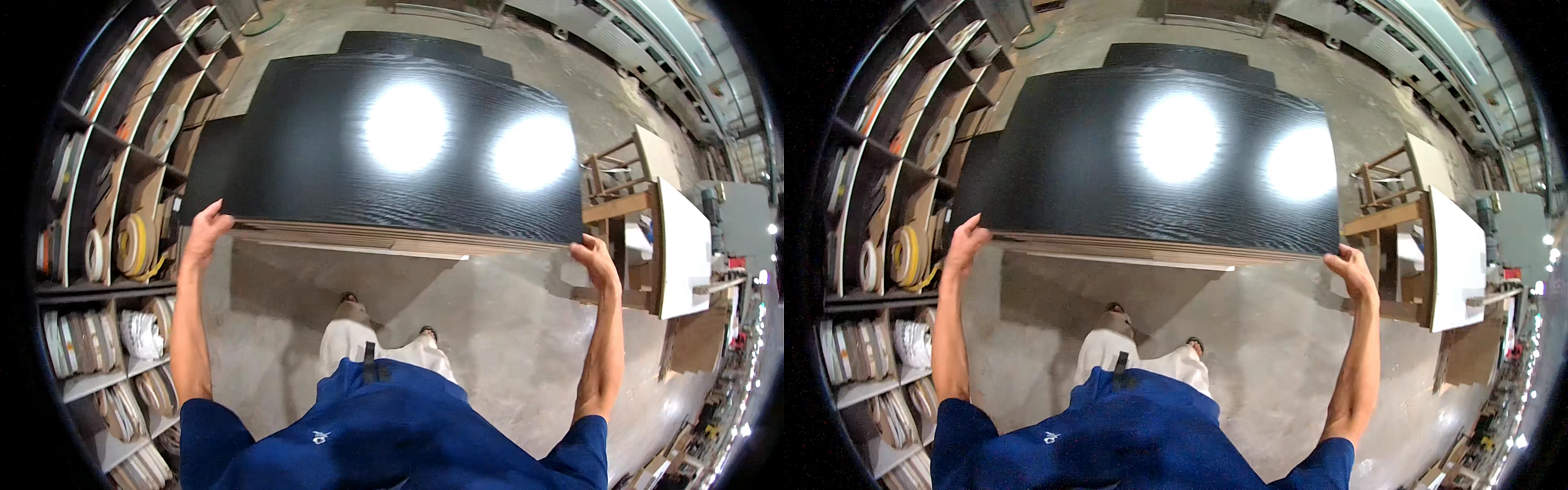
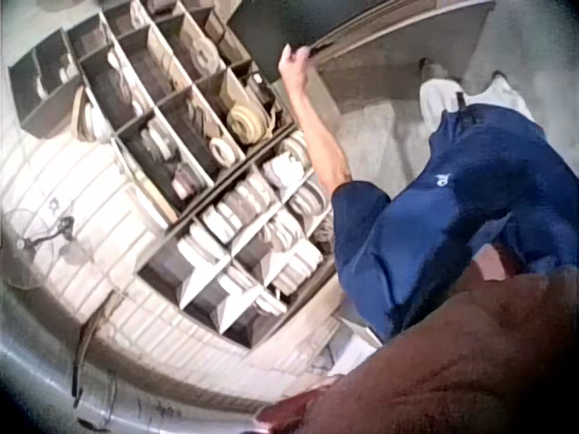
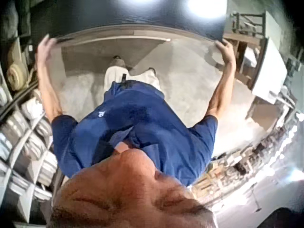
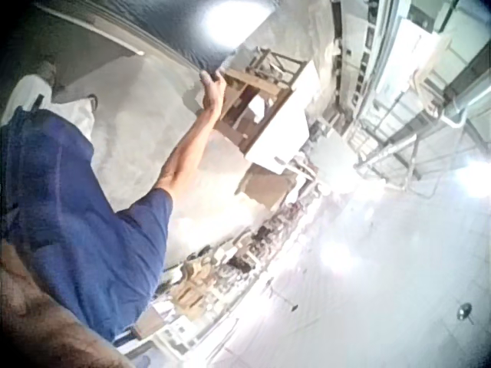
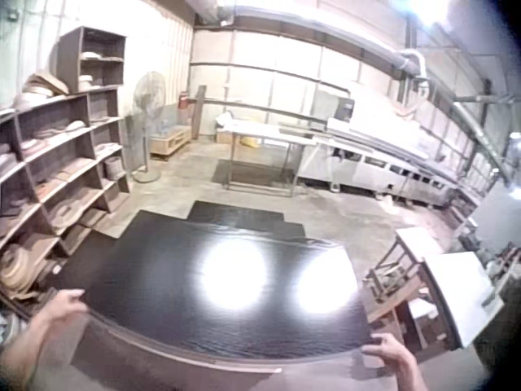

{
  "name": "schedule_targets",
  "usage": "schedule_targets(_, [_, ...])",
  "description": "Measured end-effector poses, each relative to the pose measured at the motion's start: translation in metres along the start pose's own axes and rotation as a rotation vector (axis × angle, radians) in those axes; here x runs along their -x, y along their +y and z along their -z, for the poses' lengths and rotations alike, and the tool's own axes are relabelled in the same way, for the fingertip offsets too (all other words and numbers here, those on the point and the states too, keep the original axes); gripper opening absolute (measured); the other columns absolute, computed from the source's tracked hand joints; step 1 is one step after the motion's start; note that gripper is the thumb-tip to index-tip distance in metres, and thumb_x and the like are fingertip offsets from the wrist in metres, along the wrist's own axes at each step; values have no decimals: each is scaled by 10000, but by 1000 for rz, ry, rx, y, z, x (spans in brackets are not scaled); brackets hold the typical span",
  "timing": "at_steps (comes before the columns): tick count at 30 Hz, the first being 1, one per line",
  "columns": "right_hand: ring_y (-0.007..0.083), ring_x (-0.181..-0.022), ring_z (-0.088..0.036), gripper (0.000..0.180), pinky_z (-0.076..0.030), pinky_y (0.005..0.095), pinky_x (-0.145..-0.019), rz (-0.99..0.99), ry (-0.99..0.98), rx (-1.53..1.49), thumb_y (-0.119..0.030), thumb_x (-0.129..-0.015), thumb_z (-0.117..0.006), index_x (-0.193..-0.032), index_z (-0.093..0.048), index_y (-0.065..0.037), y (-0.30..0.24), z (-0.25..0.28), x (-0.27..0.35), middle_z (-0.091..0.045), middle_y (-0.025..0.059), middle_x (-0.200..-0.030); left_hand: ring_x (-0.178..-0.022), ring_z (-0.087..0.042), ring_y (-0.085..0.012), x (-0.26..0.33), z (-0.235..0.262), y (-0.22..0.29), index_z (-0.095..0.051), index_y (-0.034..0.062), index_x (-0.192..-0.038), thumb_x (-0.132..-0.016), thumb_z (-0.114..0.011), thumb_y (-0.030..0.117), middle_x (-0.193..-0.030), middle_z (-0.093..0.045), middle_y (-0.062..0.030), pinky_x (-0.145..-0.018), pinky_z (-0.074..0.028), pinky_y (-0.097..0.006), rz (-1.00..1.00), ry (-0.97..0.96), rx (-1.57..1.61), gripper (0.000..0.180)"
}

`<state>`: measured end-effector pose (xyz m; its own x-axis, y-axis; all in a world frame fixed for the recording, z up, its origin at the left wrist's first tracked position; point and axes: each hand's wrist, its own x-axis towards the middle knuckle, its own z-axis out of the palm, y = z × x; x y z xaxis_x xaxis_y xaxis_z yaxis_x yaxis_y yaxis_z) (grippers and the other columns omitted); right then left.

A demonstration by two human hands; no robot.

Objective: The person lifts large black wooden panels from a workbench one at a time and carries them to a stack on the floor, placing each panel carefully on top of the pile.

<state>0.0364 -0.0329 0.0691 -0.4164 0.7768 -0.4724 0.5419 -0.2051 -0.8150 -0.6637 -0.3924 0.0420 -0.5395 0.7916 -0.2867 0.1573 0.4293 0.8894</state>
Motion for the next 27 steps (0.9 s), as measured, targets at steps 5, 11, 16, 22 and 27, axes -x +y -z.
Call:
schedule_targets(5, [135,-893,-533,462,-414,352,-748,-237,281,-302,-458,-920,-452,-1106,-593,-59,6,-5,-27,-616,23,-1035,-1079,-515,-225,-21,-33,38,-541,-7,-1168,-848,-566,491,-1139,-583,-93,-954,-361,-390,244,-56,235,592])
schedule_targets(11, [156,-920,-529,433,-390,386,-813,-283,354,-283,-410,-925,-459,-1136,-584,-54,-17,-21,-31,-609,31,-1058,-902,-554,-140,-21,-27,27,-618,52,-1003,-854,-582,453,-978,-628,-26,-864,-394,-326,263,15,241,429])
schedule_targets(16, [187,-966,-521,493,-386,391,-831,-266,358,-288,-428,-908,-487,-1116,-581,8,-18,-20,-29,-590,83,-1103,-901,-555,-129,-26,-27,19,-616,56,-1007,-861,-581,431,-978,-631,-15,-862,-388,-313,271,31,301,404])
schedule_targets(22, [150,-779,-533,504,-410,335,-704,-219,282,-227,-467,-890,-503,-985,-624,13,1,-5,-24,-625,50,-899,-1033,-512,-165,-15,-38,36,-551,24,-1152,-832,-593,481,-1124,-586,-60,-940,-344,-367,259,52,215,560])
schedule_targets(27, [66,-682,-408,439,-372,239,-616,-85,152,-199,-435,-892,-531,-863,-652,-14,21,-8,-20,-523,-46,-746,-1299,-279,-380,-11,-38,31,-364,-47,-1323,-863,-526,449,-1381,-341,-239,-1072,-210,-420,64,440,-728,695])
